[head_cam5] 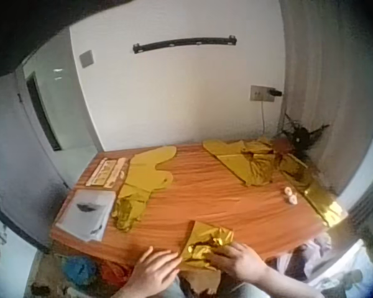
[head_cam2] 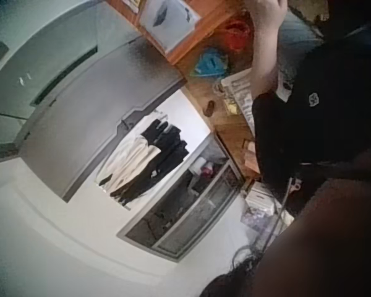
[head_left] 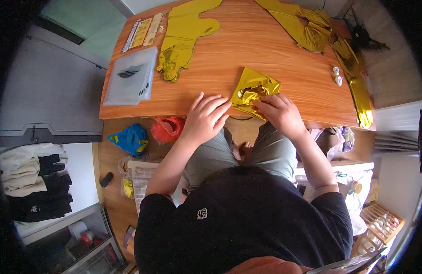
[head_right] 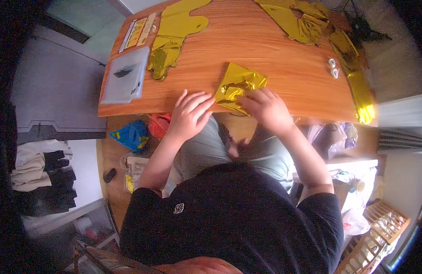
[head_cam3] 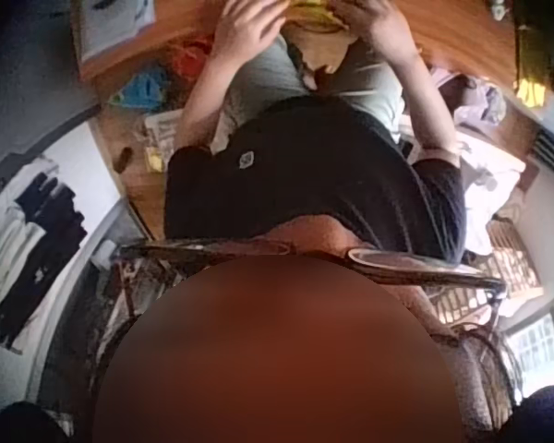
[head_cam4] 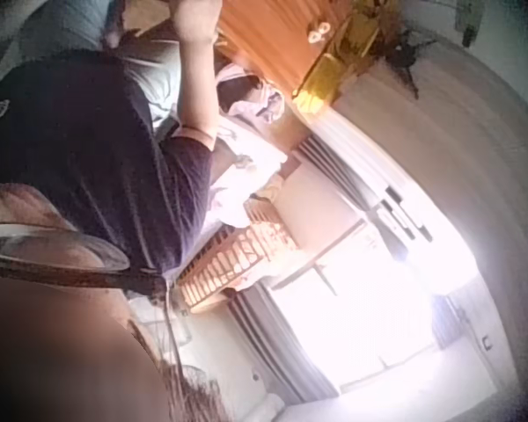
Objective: Folding yellow foil decorations on a desk.
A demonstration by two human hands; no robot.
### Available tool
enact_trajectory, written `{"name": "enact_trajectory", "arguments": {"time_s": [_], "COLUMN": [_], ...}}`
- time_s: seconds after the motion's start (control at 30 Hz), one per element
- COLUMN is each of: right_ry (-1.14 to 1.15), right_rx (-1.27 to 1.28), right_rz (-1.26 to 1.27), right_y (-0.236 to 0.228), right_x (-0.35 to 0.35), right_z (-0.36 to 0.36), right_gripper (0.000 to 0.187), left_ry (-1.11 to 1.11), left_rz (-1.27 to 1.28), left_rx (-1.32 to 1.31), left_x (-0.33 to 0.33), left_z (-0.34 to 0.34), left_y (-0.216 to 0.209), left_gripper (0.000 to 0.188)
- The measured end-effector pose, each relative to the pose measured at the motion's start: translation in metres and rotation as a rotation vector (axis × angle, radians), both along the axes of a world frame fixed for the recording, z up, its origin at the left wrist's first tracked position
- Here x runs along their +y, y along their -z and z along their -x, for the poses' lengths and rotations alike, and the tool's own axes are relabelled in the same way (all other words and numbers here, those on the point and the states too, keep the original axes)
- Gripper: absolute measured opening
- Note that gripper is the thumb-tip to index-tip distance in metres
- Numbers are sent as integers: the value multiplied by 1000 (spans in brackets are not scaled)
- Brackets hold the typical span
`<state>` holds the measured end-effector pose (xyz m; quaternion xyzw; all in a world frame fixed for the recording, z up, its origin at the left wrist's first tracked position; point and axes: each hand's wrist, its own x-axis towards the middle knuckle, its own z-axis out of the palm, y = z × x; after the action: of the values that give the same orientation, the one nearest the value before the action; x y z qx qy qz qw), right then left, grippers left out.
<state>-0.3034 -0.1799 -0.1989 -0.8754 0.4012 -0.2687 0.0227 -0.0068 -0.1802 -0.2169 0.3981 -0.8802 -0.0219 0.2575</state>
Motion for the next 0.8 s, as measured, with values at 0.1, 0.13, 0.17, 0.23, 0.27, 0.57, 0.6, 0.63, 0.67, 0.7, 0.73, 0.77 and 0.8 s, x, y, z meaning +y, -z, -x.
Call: {"name": "enact_trajectory", "arguments": {"time_s": [0.1,0.13,0.17,0.23,0.27,0.57,0.6,0.63,0.67,0.7,0.73,0.77,0.8], "right_ry": [19,20,25,29,25,18,17,18,22,25,25,28,30], "right_rx": [-6,-4,-1,2,14,8,6,6,1,-5,-5,-8,-12], "right_rz": [-6,-6,-16,-29,-44,-73,-74,-73,-82,-91,-90,-87,-83], "right_y": [2,4,5,5,4,1,1,1,3,3,2,1,-1], "right_x": [1,0,0,0,-1,-4,-4,-3,-3,-3,-3,-2,-2], "right_z": [-1,-1,-1,-1,-2,-1,-1,-1,-1,-1,-1,-2,-3], "right_gripper": [32,32,32,33,33,35,35,35,35,35,35,34,34], "left_ry": [8,9,7,3,-16,-16,-14,-20,-26,-25,-29,-33,-34], "left_rz": [2,2,2,-1,-13,154,155,138,123,125,101,77,80], "left_rx": [-2,-1,1,1,24,-103,-103,-105,-107,-107,-73,-39,-39], "left_x": [1,0,1,2,3,20,20,21,21,21,23,24,23], "left_z": [-1,-1,0,1,2,18,18,19,19,20,23,25,26], "left_y": [5,4,4,4,3,20,21,21,21,20,18,15,11], "left_gripper": [37,37,37,38,40,53,53,54,54,54,54,54,54]}}
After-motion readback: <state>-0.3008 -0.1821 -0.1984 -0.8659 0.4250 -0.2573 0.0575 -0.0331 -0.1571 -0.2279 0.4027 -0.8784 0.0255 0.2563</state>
